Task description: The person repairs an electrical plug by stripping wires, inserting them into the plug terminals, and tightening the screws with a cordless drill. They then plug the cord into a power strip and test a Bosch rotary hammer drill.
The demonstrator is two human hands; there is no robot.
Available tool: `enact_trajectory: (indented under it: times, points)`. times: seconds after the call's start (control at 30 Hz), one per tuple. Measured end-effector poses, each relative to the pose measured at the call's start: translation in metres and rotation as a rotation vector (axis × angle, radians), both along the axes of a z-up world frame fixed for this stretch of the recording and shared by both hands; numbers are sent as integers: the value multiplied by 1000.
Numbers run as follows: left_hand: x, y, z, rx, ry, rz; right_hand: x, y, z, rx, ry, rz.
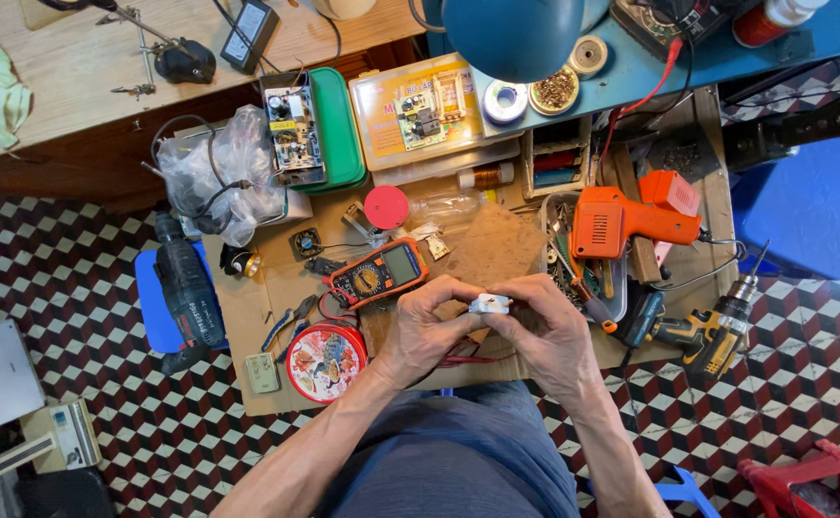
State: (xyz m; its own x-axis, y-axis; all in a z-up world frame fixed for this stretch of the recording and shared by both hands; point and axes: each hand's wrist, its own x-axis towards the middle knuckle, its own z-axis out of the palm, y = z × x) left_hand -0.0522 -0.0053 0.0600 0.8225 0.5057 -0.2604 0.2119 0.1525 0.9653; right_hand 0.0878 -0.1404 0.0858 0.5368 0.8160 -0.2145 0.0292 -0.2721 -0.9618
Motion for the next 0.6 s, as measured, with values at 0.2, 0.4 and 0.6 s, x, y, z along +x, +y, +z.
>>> enact_trajectory:
  times: [0.2, 0.4, 0.6]
  points:
    - [-2, 11, 16, 241, -37, -23, -9, 10, 29, -60, -353, 13]
    - [8, 4, 11, -137, -7, -48, -14, 3, -2, 94, 131, -226]
    - [9, 6, -2, -178, 54, -82, -23, 3, -46, 101, 574, -467]
